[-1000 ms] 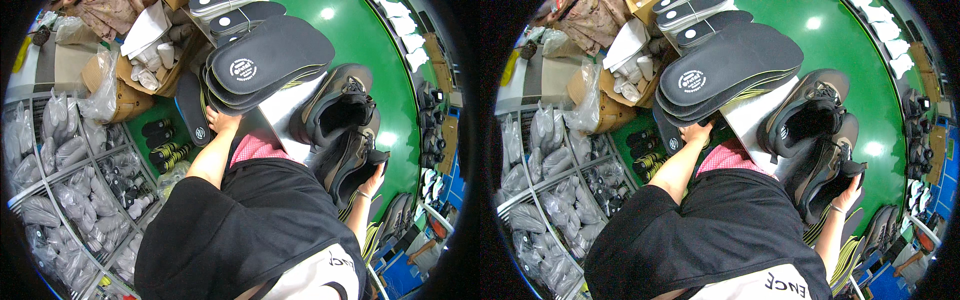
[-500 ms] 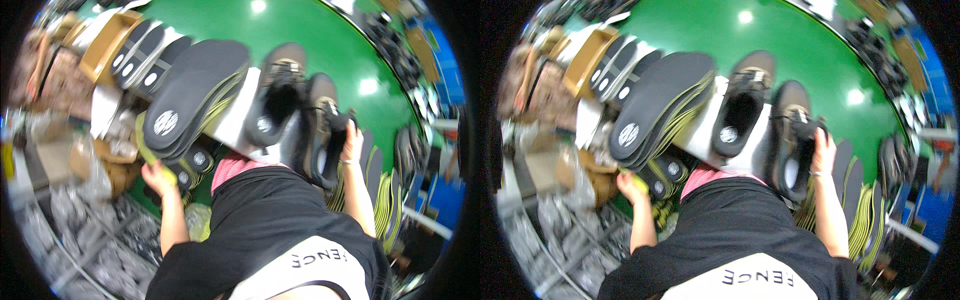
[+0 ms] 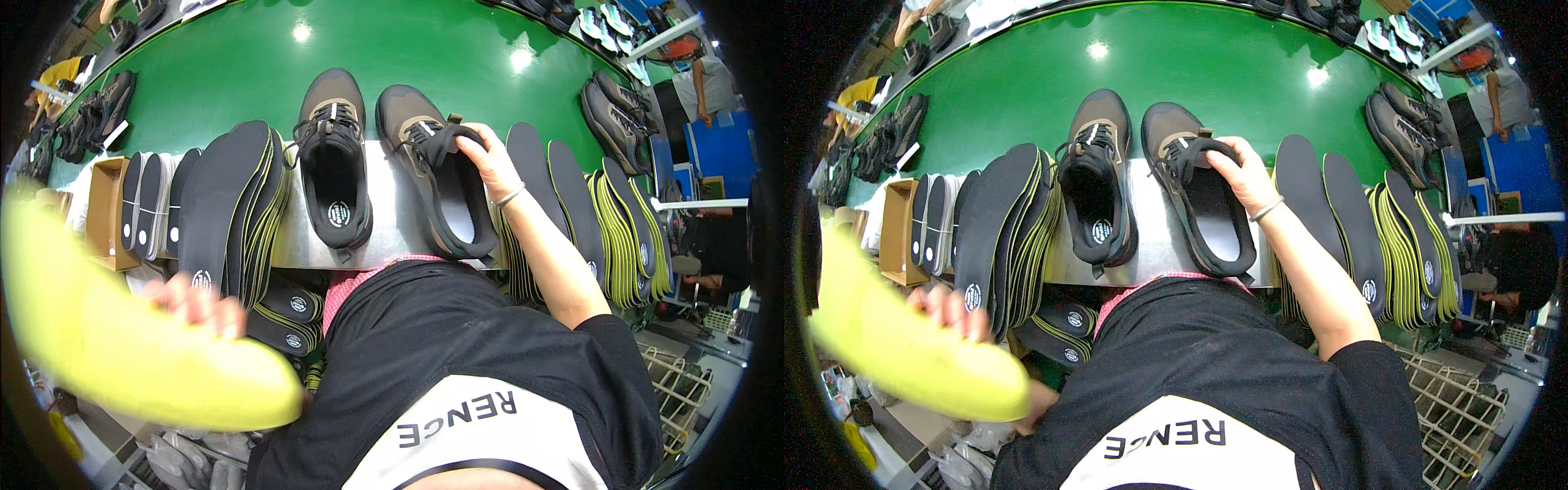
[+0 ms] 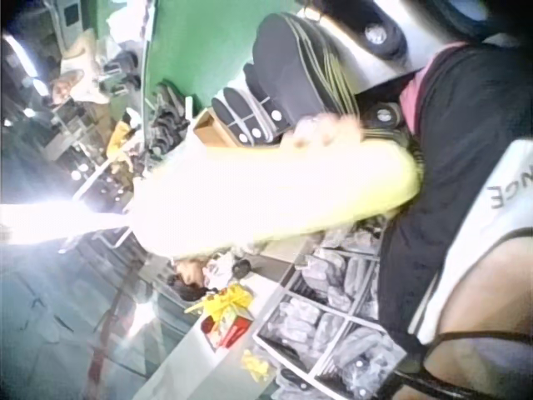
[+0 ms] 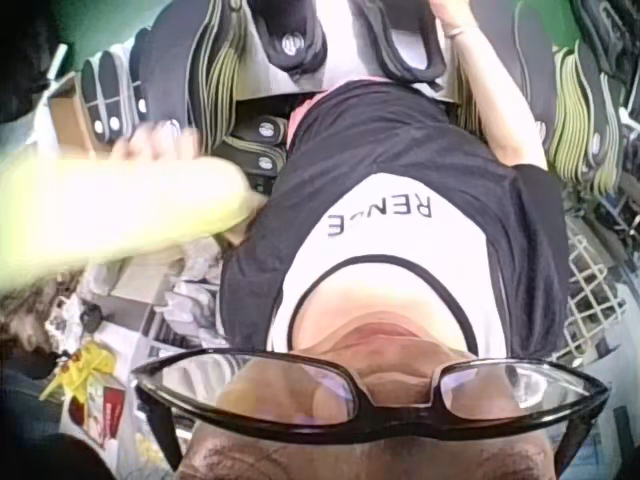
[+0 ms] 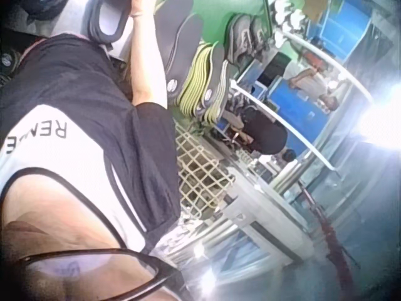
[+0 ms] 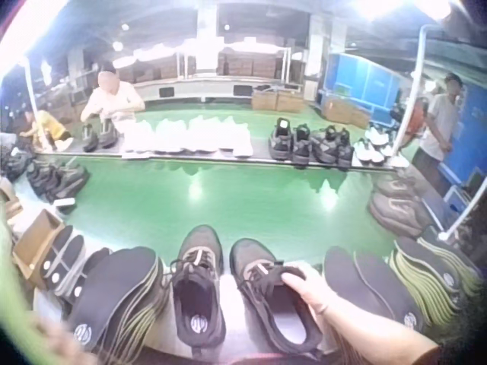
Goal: The person inserts insoles into black shoes on a conveyor belt, then squats down to sort through a large pile of loose insoles on the floor before returning to the belt to continue assembly.
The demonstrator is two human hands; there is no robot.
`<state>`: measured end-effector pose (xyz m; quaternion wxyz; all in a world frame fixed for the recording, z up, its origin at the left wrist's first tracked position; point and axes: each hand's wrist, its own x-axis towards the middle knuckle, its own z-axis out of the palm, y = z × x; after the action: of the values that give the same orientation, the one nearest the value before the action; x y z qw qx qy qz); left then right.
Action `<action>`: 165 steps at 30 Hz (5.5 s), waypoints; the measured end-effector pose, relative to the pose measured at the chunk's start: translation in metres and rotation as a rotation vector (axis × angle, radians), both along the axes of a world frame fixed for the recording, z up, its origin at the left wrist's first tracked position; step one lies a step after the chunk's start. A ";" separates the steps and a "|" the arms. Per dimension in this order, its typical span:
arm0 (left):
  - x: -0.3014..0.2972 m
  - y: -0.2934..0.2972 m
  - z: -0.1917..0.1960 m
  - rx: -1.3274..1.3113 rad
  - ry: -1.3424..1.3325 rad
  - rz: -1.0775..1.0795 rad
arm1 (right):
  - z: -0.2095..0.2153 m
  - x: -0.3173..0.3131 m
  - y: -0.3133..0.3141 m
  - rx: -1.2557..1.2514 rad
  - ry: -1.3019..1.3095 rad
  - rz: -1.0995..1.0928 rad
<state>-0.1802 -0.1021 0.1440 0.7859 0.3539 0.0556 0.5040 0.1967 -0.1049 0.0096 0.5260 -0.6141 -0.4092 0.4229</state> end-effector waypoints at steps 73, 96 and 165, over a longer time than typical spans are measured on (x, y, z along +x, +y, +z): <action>0.256 0.055 -0.133 0.587 1.210 0.346 | 0.094 -0.018 -0.086 -0.401 -1.377 0.475; 0.252 0.058 -0.140 0.597 1.078 0.432 | 0.021 -0.031 -0.016 -0.729 -1.511 0.823; 0.210 0.039 -0.085 0.836 1.074 0.522 | -0.020 0.038 -0.026 -0.166 -0.706 0.193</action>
<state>0.0299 -0.0634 0.0589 0.3037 0.7982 0.3190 0.4110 0.2352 -0.1308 -0.0107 0.2586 -0.7212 -0.5856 0.2646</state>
